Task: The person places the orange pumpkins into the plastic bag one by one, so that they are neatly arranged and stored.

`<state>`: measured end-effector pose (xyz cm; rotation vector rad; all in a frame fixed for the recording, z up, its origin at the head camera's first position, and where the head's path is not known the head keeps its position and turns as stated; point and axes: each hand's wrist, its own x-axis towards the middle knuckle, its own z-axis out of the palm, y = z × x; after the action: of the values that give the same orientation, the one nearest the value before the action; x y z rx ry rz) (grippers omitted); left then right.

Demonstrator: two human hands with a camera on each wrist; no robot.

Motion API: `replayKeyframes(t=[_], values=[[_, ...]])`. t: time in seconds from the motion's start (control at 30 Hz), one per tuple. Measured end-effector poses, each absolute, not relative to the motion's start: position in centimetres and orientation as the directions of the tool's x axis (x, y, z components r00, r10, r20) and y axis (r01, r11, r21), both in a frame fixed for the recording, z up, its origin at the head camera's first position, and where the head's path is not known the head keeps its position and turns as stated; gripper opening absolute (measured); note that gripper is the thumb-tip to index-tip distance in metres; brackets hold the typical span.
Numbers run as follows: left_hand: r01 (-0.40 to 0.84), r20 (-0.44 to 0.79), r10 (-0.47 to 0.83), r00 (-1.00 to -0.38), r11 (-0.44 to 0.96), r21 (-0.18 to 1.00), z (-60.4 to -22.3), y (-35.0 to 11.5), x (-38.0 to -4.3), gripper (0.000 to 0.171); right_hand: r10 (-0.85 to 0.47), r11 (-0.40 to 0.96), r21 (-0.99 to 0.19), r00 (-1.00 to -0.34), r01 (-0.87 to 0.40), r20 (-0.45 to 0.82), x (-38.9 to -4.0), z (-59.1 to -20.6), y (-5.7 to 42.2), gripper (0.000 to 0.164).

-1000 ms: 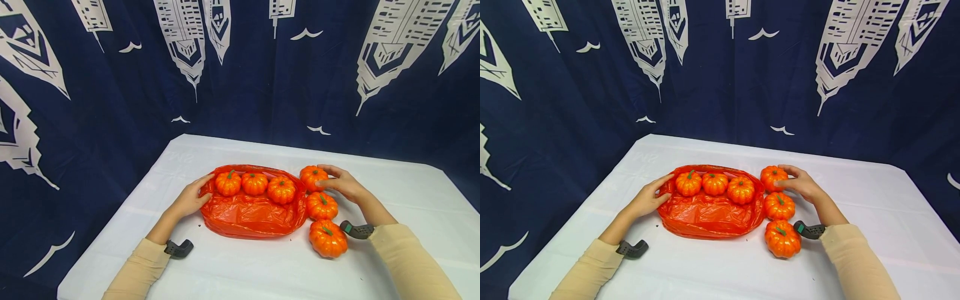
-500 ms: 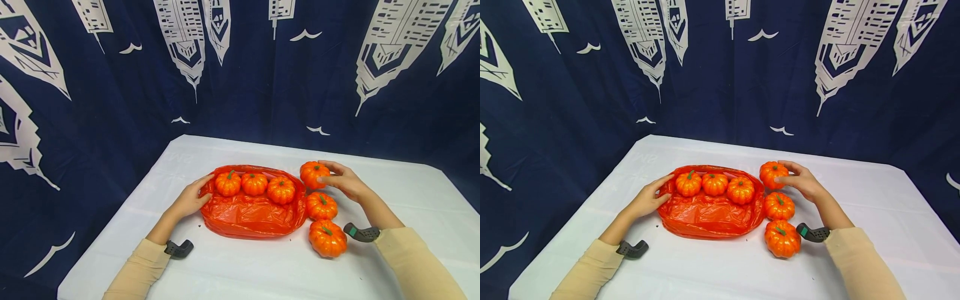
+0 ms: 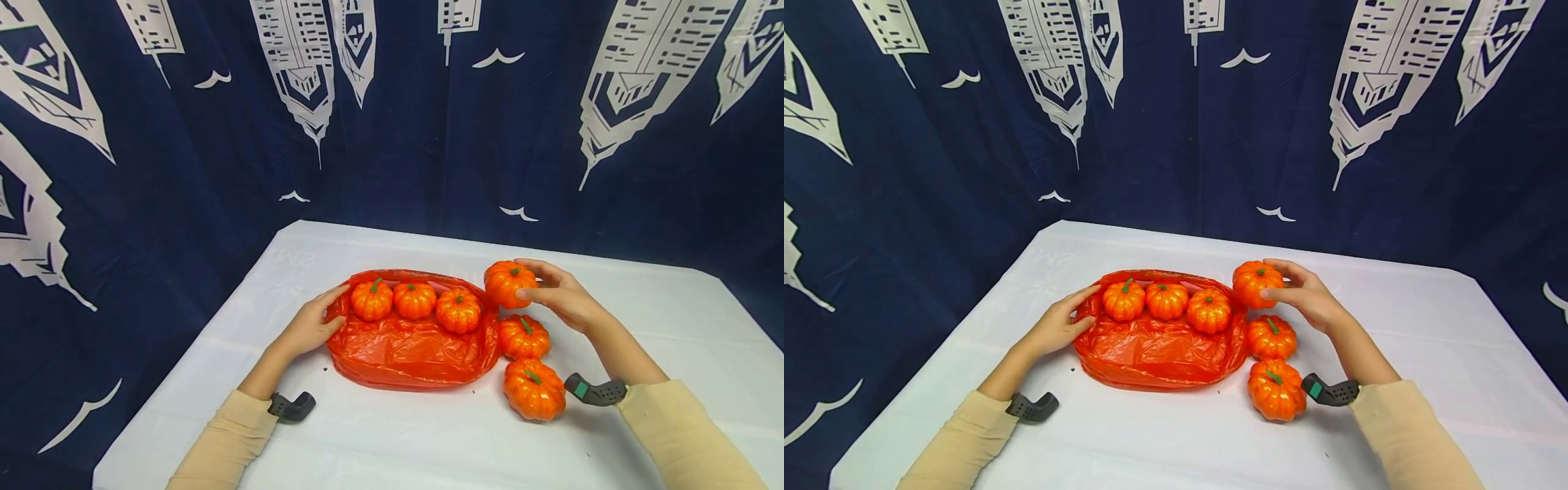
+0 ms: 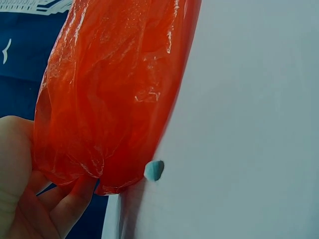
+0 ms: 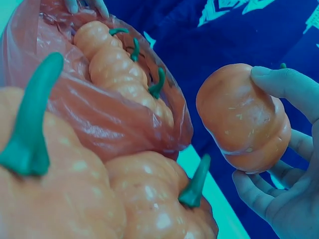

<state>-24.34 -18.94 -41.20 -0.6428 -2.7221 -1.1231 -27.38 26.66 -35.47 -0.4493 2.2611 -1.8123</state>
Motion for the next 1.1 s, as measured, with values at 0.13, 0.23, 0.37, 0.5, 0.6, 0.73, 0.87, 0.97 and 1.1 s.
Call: replayKeyframes(t=[0.13,0.23,0.37,0.5,0.6,0.73,0.87,0.97,1.1], values=[[0.431,0.275,0.335,-0.901,0.631,0.645,-41.3,-19.0,-24.3,0.059,-0.37,0.195,-0.973,-0.928,-0.125,0.045,-27.2,-35.4,26.2,0.048],[0.436,0.28,0.336,-0.899,0.633,0.64,-41.3,-18.9,-24.3,0.059,-0.377,0.198,-0.97,-0.925,-0.14,0.057,-26.9,-35.2,25.7,0.048],[0.438,0.285,0.334,-0.898,0.633,0.638,-41.3,-18.9,-24.3,0.059,-0.387,0.192,-0.97,-0.92,-0.148,0.063,-26.3,-34.8,25.0,0.048],[0.438,0.285,0.334,-0.898,0.633,0.638,-41.3,-18.9,-24.3,0.059,-0.393,0.197,-0.971,-0.918,-0.138,0.051,-25.8,-34.4,24.3,0.051],[0.441,0.286,0.338,-0.897,0.634,0.635,-41.3,-18.9,-24.3,0.059,-0.401,0.196,-0.972,-0.915,-0.132,0.044,-25.5,-34.2,23.8,0.055],[0.437,0.28,0.337,-0.899,0.638,0.634,-41.3,-19.0,-24.3,0.059,-0.414,0.197,-0.971,-0.91,-0.132,0.04,-25.3,-34.0,23.2,0.059],[0.429,0.272,0.333,-0.903,0.64,0.638,-41.3,-18.9,-24.3,0.059,-0.415,0.209,-0.972,-0.91,-0.11,0.014,-24.9,-33.7,22.4,0.062],[0.423,0.267,0.331,-0.905,0.638,0.643,-41.3,-18.9,-24.3,0.059,-0.402,0.223,-0.973,-0.915,-0.068,-0.028,-24.5,-33.4,21.6,0.064],[0.433,0.278,0.333,-0.901,0.641,0.634,-41.4,-18.9,-24.3,0.059,-0.383,0.234,-0.972,-0.92,-0.012,-0.081,-24.0,-33.1,20.2,0.068]])
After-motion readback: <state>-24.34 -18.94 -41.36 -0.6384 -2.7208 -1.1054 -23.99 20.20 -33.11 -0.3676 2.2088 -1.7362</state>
